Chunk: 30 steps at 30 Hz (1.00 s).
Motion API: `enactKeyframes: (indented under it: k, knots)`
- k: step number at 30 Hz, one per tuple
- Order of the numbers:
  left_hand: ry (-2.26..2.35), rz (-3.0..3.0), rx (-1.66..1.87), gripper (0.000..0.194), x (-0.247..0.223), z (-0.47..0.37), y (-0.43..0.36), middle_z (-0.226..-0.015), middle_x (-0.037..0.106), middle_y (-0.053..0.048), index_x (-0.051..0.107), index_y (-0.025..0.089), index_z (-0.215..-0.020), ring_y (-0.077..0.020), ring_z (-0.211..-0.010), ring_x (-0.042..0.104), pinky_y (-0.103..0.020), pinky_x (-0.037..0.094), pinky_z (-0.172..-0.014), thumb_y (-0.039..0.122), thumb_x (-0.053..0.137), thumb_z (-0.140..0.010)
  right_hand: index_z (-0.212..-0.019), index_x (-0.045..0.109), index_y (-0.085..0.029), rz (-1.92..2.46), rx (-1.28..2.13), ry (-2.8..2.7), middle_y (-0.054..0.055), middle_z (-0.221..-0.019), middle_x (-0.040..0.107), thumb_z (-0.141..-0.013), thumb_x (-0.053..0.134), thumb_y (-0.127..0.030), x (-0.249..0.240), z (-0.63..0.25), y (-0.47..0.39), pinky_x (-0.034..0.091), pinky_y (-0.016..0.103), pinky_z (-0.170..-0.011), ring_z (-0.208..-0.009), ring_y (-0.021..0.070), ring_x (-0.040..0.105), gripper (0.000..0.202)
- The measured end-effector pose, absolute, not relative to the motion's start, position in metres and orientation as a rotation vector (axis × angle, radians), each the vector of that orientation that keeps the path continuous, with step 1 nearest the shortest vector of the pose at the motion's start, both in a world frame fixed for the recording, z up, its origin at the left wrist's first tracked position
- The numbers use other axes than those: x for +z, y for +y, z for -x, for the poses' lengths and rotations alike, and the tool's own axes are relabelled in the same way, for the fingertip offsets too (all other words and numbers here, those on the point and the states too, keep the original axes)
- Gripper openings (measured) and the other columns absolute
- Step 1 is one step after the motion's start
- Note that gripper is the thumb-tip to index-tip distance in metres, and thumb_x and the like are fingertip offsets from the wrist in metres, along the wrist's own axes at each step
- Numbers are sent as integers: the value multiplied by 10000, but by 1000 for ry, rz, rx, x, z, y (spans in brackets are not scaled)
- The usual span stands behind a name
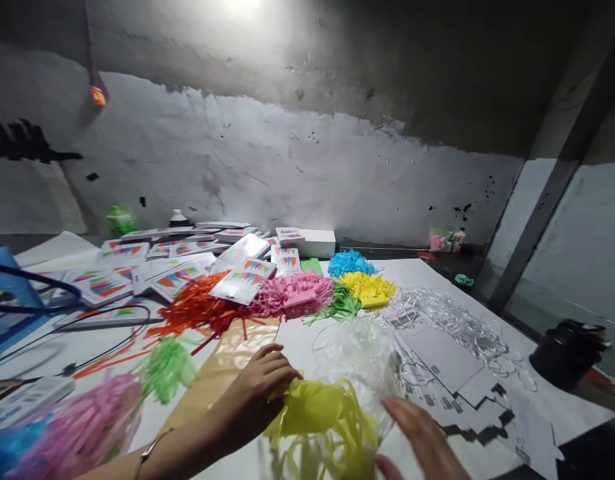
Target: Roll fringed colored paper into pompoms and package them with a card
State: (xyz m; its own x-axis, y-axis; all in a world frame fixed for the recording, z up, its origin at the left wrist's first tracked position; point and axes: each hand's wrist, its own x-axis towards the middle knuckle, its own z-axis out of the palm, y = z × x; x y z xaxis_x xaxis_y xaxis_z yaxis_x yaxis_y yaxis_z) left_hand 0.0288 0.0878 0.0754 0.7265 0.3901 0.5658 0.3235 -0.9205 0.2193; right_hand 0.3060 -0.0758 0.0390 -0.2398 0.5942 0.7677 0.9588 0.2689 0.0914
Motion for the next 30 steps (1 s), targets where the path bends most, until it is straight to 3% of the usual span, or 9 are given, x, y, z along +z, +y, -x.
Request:
enactKeyframes:
  k: [4,8,11,14,18,21,23,26,30]
  knots:
    - [598,-2764,1044,318,72,-3,60,-738,667,-22,626,202,-829,-191,-732,592,-438,421,-966,22,482,-610,-1321,573,-111,1201,-862,-1981,97,-1219,702,-891,495,-173,50,-214,-45,434,405,-1099,-1153,239,645,441]
    - [570,-2502,893,370,78,43,46,-941,712,-51,659,213,-1006,-215,-899,639,-415,456,-980,58,553,-688,-1207,631,-80,1128,-825,-1910,99,-1029,742,-750,377,9,34,-177,-32,356,454,-1155,-1031,191,683,531]
    - [570,-2136,780,378,93,79,45,-1235,664,-98,603,221,-1227,-253,-1141,609,-392,494,-975,244,593,-850,-1145,667,-81,1105,-886,-1823,98,-989,753,-817,363,26,29,-173,-32,326,427,-1172,-993,179,696,460]
    - [686,-1965,841,399,101,92,42,-1316,623,-113,574,219,-1275,-270,-1219,573,-436,463,-1031,405,554,-923,-1160,676,-105,938,-949,-1897,93,-1089,753,-952,316,-48,35,-159,-36,326,456,-1177,-1141,225,654,420]
    - [607,-2231,719,610,81,67,20,-1236,644,-117,533,208,-1316,-254,-1057,624,-378,519,-926,388,756,-778,-1218,635,-45,859,-989,-2144,97,-1178,729,-991,331,-86,53,-143,-47,259,446,-1221,-1206,234,623,382]
    - [599,-2431,931,302,59,53,1,-1003,686,-89,616,211,-1156,-211,-879,627,-325,521,-780,155,572,-862,-1197,616,29,900,-997,-2114,151,-1171,723,-970,366,-38,57,-148,-56,263,451,-1222,-1182,241,643,344]
    - [551,-2478,1106,265,52,59,-11,-931,667,-84,647,223,-1020,-207,-872,611,-334,502,-787,84,483,-867,-1188,614,38,957,-1016,-2038,176,-1133,732,-968,372,-19,51,-156,-59,283,459,-1212,-1141,238,669,332]
    - [349,-2517,963,199,57,88,-23,-1043,646,-100,653,253,-1014,-241,-970,590,-385,490,-877,181,552,-858,-1195,619,2,1065,-1020,-1951,169,-1091,745,-962,377,5,35,-171,-61,303,464,-1198,-1090,223,697,336]
    - [429,-2318,870,295,71,115,-17,-1094,653,-102,667,257,-1073,-253,-997,606,-372,497,-897,478,543,-922,-1393,503,-78,1076,-942,-1907,131,-1187,721,-939,323,42,18,-181,-64,305,518,-1182,-1247,243,597,503]
